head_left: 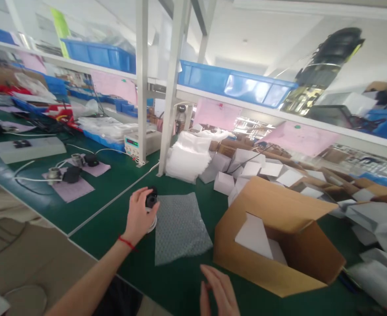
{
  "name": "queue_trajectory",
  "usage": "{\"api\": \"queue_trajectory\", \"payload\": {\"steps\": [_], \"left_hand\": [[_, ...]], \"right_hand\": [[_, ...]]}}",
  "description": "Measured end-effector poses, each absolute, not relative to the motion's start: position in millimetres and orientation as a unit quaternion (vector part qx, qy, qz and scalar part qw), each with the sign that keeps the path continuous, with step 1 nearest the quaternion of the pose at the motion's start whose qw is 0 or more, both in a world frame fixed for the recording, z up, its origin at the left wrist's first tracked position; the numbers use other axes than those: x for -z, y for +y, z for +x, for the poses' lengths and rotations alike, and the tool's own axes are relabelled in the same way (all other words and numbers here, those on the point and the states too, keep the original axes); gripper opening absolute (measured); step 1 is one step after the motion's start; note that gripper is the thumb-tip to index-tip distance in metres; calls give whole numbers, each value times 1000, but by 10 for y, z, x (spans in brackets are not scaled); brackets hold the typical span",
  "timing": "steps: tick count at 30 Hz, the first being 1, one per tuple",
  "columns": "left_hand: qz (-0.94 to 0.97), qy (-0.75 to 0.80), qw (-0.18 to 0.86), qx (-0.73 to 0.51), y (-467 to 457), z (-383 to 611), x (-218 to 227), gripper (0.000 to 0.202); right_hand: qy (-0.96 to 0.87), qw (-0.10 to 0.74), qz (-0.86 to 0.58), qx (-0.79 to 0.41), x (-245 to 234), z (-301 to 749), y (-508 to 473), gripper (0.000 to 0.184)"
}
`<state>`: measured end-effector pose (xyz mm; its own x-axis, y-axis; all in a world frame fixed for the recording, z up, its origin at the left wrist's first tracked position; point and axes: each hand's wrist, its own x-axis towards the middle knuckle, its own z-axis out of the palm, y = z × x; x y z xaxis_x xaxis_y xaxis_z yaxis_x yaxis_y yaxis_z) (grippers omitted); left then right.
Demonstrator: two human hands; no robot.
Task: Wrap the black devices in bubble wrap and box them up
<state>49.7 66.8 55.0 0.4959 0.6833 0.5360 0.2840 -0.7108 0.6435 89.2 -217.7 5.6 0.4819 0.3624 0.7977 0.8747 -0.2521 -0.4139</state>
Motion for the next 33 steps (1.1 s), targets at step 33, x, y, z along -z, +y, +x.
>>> {"api": "queue_trajectory", "payload": {"steps": [33], "left_hand": [[542,292,735,-285,-915,-214,-271,65]], "right_hand": [[-286,660,-695,10,371,-17,-1829,72]]}}
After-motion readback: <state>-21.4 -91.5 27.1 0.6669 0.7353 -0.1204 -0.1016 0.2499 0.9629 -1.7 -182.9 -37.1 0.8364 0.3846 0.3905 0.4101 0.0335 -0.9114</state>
